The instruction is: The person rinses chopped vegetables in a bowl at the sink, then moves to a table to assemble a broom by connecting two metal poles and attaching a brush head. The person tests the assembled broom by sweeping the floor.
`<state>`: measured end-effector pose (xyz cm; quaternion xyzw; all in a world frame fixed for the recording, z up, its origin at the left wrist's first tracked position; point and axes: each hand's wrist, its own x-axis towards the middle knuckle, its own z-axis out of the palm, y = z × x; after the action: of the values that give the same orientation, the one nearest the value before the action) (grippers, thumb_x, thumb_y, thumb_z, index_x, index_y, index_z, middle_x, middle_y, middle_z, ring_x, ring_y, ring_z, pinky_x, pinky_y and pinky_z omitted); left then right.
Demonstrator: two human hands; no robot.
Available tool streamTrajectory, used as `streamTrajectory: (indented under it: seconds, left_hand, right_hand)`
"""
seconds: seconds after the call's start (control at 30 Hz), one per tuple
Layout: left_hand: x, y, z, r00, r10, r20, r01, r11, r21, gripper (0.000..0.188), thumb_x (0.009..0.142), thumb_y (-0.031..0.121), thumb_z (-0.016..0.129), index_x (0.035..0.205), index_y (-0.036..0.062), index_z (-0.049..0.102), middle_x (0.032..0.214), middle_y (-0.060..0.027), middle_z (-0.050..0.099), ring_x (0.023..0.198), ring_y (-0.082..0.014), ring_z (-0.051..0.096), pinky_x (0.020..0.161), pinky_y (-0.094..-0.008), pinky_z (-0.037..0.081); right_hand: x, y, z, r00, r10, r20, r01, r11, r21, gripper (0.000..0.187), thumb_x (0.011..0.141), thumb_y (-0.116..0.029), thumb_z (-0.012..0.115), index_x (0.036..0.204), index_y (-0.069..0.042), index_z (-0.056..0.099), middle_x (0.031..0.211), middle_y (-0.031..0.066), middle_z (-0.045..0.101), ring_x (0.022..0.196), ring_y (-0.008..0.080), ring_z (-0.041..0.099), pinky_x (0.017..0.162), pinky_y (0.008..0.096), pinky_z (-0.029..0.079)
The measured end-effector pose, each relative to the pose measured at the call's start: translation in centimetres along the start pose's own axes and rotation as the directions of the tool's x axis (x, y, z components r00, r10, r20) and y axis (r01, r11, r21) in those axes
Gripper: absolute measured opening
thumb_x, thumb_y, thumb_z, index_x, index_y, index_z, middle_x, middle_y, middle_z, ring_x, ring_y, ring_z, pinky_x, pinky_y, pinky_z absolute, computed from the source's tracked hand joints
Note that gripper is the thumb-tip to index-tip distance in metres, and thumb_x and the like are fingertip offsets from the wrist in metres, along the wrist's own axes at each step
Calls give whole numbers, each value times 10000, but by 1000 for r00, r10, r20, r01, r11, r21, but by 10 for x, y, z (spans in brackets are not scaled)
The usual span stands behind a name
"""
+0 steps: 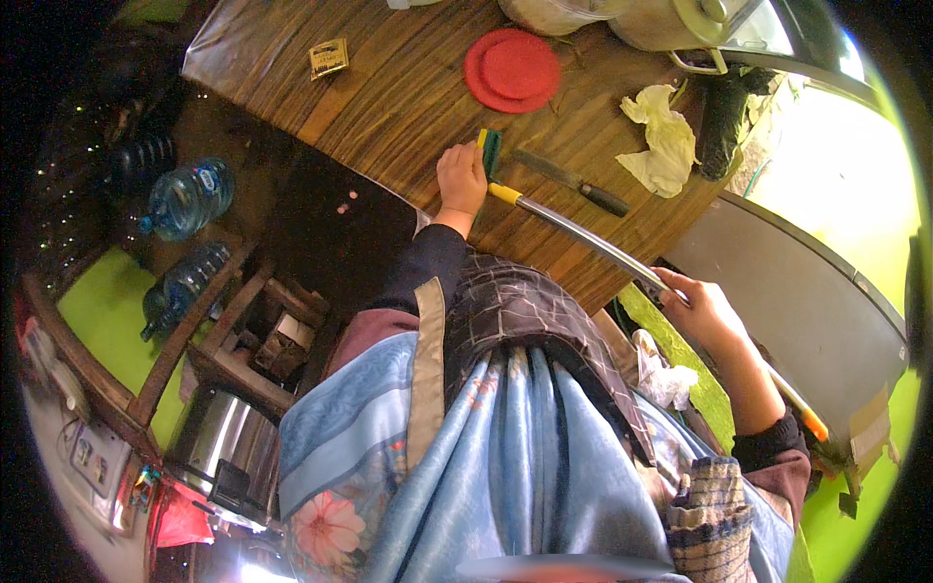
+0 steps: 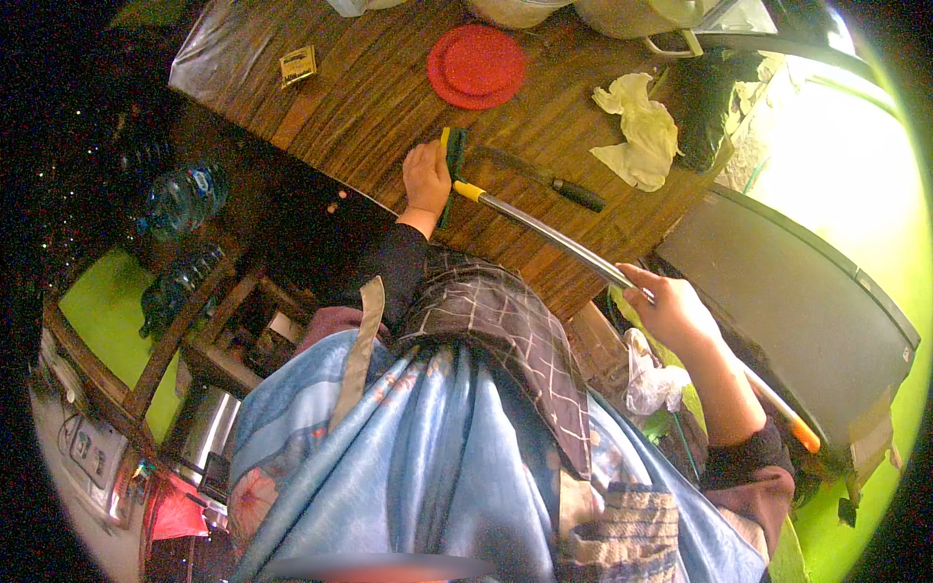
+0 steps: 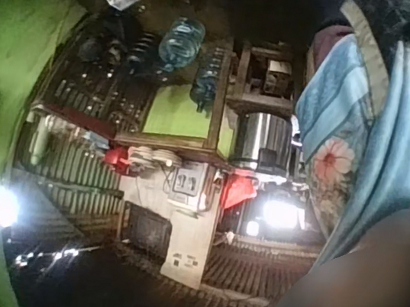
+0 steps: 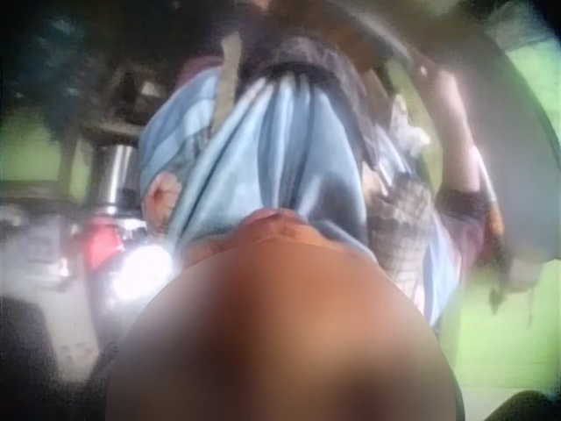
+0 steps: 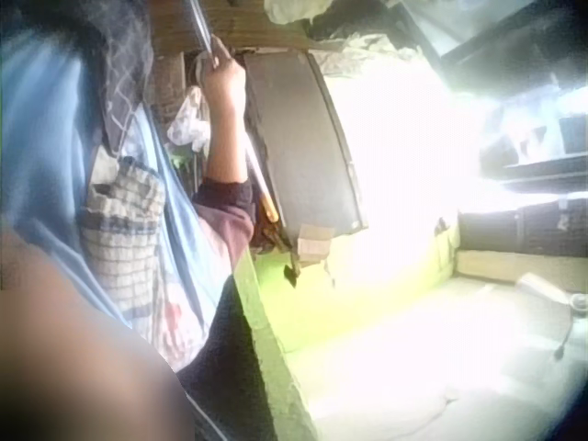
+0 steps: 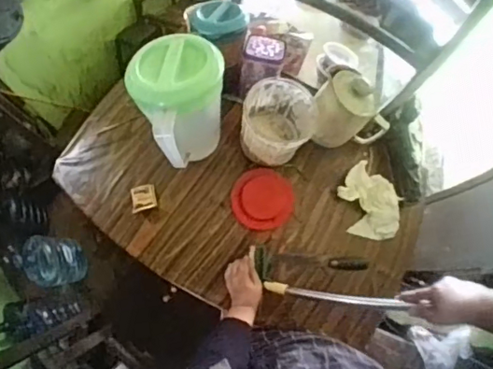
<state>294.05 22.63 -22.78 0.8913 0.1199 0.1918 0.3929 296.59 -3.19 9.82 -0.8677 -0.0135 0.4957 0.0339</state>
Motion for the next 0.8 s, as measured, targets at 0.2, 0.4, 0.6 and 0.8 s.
streamTrajectory:
  seconds: [0.2, 0.4, 0.6, 0.8]
  left_hand:
    - [36, 15, -57, 945, -195, 263, 248, 951, -185, 280, 855, 249, 519, 1016, 32, 596, 991, -170, 604, 928, -332, 566, 801, -390, 448]
    - [58, 22, -154, 960, -258, 107, 276, 935, -221, 447, 907, 372, 478, 1183, 21, 498, 993, -133, 615, 884, -228, 588, 786, -317, 443]
    - [33, 75, -167, 869, -433, 238, 435, 442, -784, 324, 925, 270, 459, 1135, 32, 520, 984, -78, 604, 859, -131, 566, 761, -261, 430]
    - [42, 149, -152, 900, -195, 390, 406, 43, -913, 286, 885, 234, 551, 1091, 39, 521, 1063, -73, 578, 921, -144, 555, 803, -300, 448]
  right_hand:
    - [-9, 50, 34, 991, -123, -45, 129, 980, 151, 405, 841, -318, 582, 1164, -76, 552, 1033, 164, 621, 923, 276, 620, 808, 349, 471]
    - [-22, 83, 101, 972, -205, -118, 234, 770, 594, 488, 833, -309, 613, 1208, -15, 506, 1043, 83, 620, 929, 134, 558, 814, 290, 443]
    - [-18, 72, 131, 930, -367, -34, 113, 196, 974, 529, 842, -274, 618, 1270, -20, 438, 838, -47, 538, 641, 35, 460, 542, 187, 363]
    - [-31, 72, 133, 905, -425, 25, 45, 155, 987, 496, 836, -285, 612, 1255, -58, 473, 923, -44, 561, 692, 23, 457, 561, 164, 342]
